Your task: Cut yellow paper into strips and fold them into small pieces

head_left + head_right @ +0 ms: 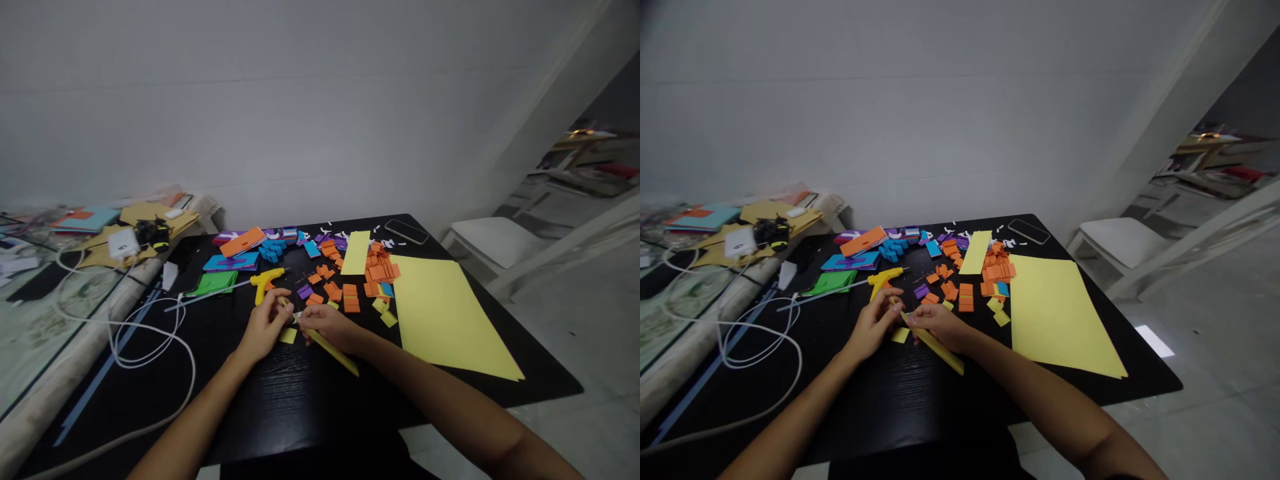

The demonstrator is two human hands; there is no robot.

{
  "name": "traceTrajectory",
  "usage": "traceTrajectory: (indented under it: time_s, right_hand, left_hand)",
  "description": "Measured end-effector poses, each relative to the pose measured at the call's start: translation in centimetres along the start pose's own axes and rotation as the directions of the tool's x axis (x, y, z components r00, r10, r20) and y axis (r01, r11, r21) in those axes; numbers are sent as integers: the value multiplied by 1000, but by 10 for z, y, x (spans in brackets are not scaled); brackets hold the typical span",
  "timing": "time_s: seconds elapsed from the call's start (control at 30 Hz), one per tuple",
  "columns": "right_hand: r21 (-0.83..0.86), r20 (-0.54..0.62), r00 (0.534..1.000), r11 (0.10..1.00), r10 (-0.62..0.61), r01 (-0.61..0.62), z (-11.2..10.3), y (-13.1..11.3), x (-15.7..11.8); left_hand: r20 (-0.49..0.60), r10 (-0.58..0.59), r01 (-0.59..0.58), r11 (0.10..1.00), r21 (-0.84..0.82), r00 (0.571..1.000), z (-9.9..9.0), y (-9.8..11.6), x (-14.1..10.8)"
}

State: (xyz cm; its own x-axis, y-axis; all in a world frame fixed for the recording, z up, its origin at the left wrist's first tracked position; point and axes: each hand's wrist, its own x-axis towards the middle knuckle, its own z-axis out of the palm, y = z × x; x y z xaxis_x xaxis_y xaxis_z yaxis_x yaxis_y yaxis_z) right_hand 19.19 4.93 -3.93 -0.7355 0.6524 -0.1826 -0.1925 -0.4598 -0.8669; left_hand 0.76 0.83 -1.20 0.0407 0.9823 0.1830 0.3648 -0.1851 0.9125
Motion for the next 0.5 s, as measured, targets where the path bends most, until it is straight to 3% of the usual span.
traceTrajectory:
  time_s: [0.5]
  right_hand:
    - [51, 92, 994, 997, 58, -63, 1, -6, -4]
  left_hand:
    - [3, -24, 24, 999, -36, 1000, -1, 1, 0]
